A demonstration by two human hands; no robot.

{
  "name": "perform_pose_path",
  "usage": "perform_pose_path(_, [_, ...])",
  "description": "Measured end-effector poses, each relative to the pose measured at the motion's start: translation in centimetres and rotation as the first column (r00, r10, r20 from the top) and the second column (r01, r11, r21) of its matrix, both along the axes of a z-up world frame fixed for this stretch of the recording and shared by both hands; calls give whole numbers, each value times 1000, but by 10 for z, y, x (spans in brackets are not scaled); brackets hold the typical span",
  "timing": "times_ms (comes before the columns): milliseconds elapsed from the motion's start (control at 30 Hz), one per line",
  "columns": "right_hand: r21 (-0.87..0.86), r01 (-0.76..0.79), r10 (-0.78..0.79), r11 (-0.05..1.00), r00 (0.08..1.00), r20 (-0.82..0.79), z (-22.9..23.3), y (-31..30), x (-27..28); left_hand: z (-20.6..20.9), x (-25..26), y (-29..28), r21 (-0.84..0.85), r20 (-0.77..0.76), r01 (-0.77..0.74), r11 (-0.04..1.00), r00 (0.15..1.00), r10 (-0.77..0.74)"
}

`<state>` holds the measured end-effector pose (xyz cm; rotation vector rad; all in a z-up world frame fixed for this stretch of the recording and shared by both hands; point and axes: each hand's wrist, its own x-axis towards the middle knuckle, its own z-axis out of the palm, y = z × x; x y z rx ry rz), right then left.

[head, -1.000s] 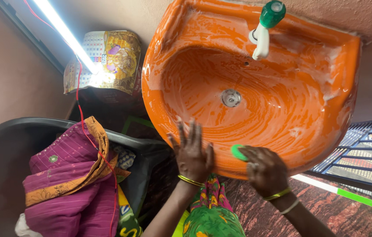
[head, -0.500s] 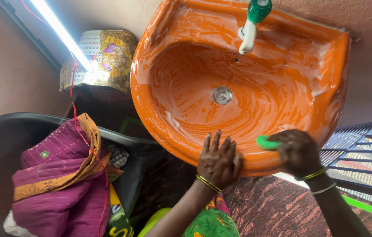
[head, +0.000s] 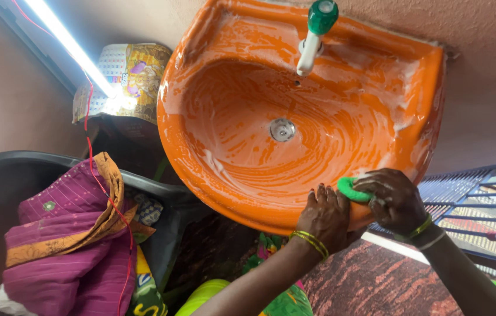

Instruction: The person scrubs an orange wall-mounted sink using a green sponge. They repeatedly wipe the basin, rim, and faucet area with soapy water, then rinse the sponge under the running tap.

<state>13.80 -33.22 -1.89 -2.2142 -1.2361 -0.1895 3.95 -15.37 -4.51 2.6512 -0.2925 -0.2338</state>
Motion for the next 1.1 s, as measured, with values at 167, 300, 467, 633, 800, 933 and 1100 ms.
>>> perform_pose_path(167, [-23, -45, 46, 999, 995, 85, 12, -19, 77, -2, -1, -13, 4, 42, -20, 1000, 999, 20])
perform_pose_path(300, [-97, -1, 20, 995, 982, 190, 9, -25, 93, -3, 0, -17, 12, 65, -25, 1000, 998, 24])
perform_pose_path(467, [17, -44, 44, 999, 999, -8, -16, -23, 22, -5, 2, -20, 6, 69, -19, 1000, 997, 18])
perform_pose_path(633, [2, 6, -7, 1000, 984, 177, 3, -27, 74, 0, 2, -18, 13, 27, -18, 1000, 999, 18])
perform_pose_path(800, [20, 27, -31, 999, 977, 210, 2, -25, 49, 1, 3, -18, -18, 13, -15, 1000, 1000, 16])
perform_pose_path(933, [128, 47, -64, 991, 988, 137, -15, -19, 1, -4, 4, -21, 8, 50, -42, 999, 998, 41])
perform_pose_path(1100, [51, 172, -179, 984, 938, 296, 9, -42, 67, -6, 5, -22, 2, 30, -28, 1000, 999, 28])
